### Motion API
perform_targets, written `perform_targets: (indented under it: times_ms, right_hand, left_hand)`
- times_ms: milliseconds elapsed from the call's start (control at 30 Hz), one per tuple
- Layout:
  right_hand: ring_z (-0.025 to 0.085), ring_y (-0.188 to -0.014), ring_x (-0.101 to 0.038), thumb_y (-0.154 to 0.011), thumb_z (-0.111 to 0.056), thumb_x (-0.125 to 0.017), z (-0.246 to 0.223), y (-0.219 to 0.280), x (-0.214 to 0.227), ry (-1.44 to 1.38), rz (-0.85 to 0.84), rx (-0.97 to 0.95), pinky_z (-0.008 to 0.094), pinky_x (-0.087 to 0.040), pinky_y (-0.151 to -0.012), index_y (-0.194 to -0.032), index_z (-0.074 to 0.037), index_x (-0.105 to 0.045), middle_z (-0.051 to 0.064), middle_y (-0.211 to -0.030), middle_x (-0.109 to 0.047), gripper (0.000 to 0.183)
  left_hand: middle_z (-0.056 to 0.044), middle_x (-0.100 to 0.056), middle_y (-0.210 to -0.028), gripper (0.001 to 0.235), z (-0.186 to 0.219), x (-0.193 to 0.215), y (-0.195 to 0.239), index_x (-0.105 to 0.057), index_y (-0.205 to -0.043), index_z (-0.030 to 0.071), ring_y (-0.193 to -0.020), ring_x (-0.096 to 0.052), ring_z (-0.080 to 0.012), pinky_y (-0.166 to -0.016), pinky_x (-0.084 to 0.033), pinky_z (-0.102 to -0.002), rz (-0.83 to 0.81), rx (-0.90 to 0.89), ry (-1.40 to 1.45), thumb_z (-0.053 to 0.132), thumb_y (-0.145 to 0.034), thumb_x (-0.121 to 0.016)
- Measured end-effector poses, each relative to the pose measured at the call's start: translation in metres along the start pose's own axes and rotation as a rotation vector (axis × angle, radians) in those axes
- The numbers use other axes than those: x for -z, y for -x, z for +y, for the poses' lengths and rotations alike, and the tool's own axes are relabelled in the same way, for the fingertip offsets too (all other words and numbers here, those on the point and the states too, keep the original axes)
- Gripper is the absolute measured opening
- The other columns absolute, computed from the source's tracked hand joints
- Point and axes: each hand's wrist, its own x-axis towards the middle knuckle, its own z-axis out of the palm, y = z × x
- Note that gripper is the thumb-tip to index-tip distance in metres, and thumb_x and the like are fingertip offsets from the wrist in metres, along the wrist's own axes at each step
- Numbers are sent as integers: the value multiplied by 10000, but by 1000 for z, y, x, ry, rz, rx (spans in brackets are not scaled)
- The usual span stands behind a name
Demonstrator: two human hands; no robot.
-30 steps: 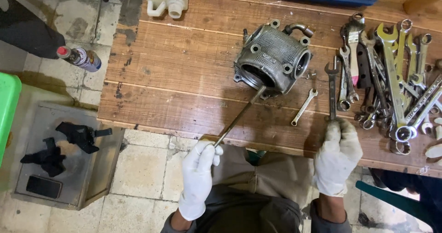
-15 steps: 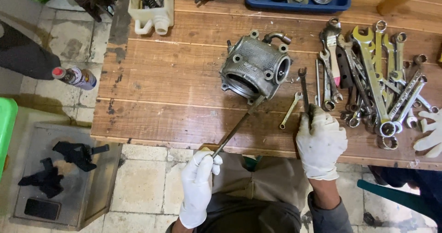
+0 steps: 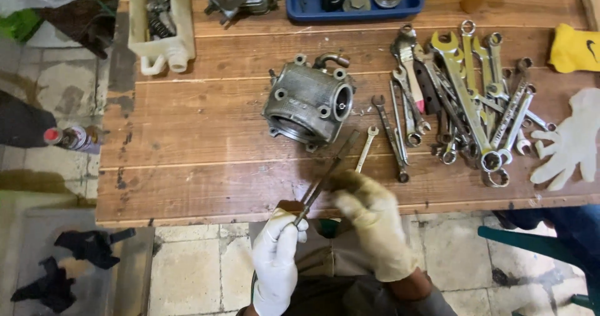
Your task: Loosening bolts and inspecting the internal components of a motorcycle engine cylinder head using wrenches and a screwdriver.
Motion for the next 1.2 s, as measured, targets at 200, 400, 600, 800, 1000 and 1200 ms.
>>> perform_targets:
  times_ms: [200,400,600,800,1000,1200]
  right_hand:
    - [220,-766,-703,-793,34,-767,13,5,-23,-630,-35,-86,333,-570,-684,-1111,90,-745,173,-954,-781,323]
    - [192,-749,-698,-801,61,-773,29,2,-14,-547,22,-68,336,-597,-692,-1114,75,-751,142,-920,-784,314]
    - [196,-821,-692,-812,-4,-794,37,0,-13,-631,-24,-15,317,-589,-750,-1170,70,-724,148,-992,-775,372]
    - [153,-908,-673,-854,-1,-755,30,-2,-11,-457,-99,24,278,-555,-842,-1383,23,-630,93,-1023,-750,544]
    - [150,-784,-606,-866,-170,-790,35,-8,8,-356,-100,177,297,-523,-742,-1195,40,-694,53,-891,-693,402]
    - [239,-1122,-686,-856,-273,-773,20,0,20,-264,-168,210,377,-577,-979,-1310,41,-657,126,-1225,-735,564]
  left_hand:
    - [-84,-574,-838,149,7,-6,-2,-647,-970,22,-757,-536,-212,-720,-450,-321,-127,-205,-283,134,-1012,-559]
    - [-79,-660,-933,106,3,-11,-1,-675,-1062,48,-850,-608,-208,-787,-497,-313,-129,-219,-315,87,-969,-640]
    - [-65,-678,-909,125,0,-14,-1,-721,-1029,57,-812,-614,-173,-749,-503,-282,-73,-136,-297,136,-932,-715]
    - [-63,-666,-864,139,-5,-19,-3,-729,-1008,53,-781,-608,-162,-733,-502,-273,-21,-155,-298,134,-899,-755]
    - [-65,-781,-1034,236,5,-19,-14,-772,-1041,101,-977,-749,-193,-931,-561,-297,-157,-14,-286,200,-833,-821]
    - [-141,-741,-1108,422,15,-17,-37,-704,-1256,39,-1038,-743,-209,-923,-615,-315,-63,70,-73,-85,-857,-645]
